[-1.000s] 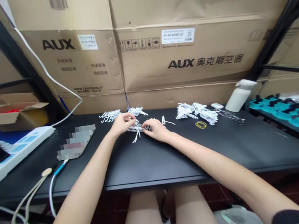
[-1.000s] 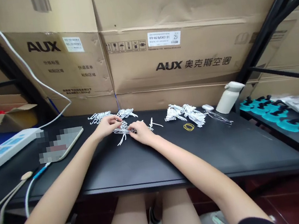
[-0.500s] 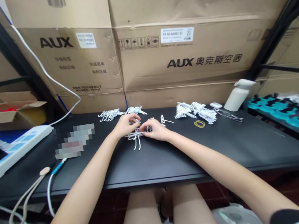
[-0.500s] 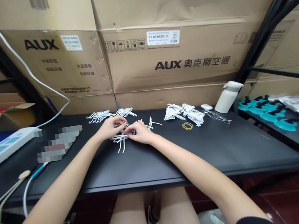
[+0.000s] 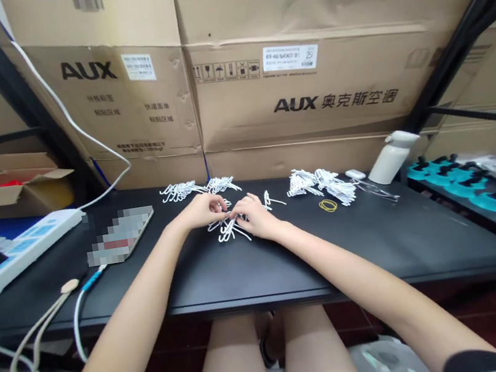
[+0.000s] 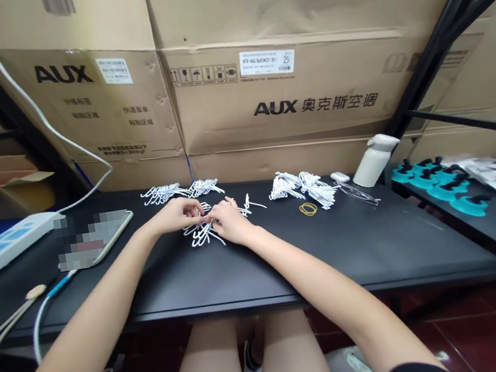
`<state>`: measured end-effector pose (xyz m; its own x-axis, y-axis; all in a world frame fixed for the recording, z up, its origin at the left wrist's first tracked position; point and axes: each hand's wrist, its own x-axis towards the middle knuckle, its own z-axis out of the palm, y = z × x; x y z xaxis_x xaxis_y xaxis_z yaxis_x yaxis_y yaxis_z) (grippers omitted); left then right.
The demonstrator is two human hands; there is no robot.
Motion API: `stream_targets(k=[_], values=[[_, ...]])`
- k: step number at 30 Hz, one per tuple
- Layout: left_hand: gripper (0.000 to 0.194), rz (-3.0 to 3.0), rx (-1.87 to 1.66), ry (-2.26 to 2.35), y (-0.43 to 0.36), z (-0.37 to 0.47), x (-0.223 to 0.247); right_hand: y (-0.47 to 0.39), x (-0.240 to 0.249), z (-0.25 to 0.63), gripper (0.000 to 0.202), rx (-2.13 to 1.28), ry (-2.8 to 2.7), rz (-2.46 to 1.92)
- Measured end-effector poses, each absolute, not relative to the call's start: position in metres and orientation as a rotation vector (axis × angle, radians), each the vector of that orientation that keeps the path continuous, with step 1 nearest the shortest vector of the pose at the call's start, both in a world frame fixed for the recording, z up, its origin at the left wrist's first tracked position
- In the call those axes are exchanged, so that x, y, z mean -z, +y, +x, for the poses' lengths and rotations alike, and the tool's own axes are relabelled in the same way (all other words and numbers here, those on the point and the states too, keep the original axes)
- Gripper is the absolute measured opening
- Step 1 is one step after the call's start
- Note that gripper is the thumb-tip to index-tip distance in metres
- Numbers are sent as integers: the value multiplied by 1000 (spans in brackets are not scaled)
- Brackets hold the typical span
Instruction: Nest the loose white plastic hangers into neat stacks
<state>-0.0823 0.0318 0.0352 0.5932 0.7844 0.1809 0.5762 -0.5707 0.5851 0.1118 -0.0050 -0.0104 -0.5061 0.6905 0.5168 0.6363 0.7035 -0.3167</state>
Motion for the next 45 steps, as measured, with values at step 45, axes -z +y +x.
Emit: stream_targets(k=[45], values=[[63, 2349, -524, 1485, 34, -87, -32, 16, 14, 135, 17, -29, -1876, -1143]])
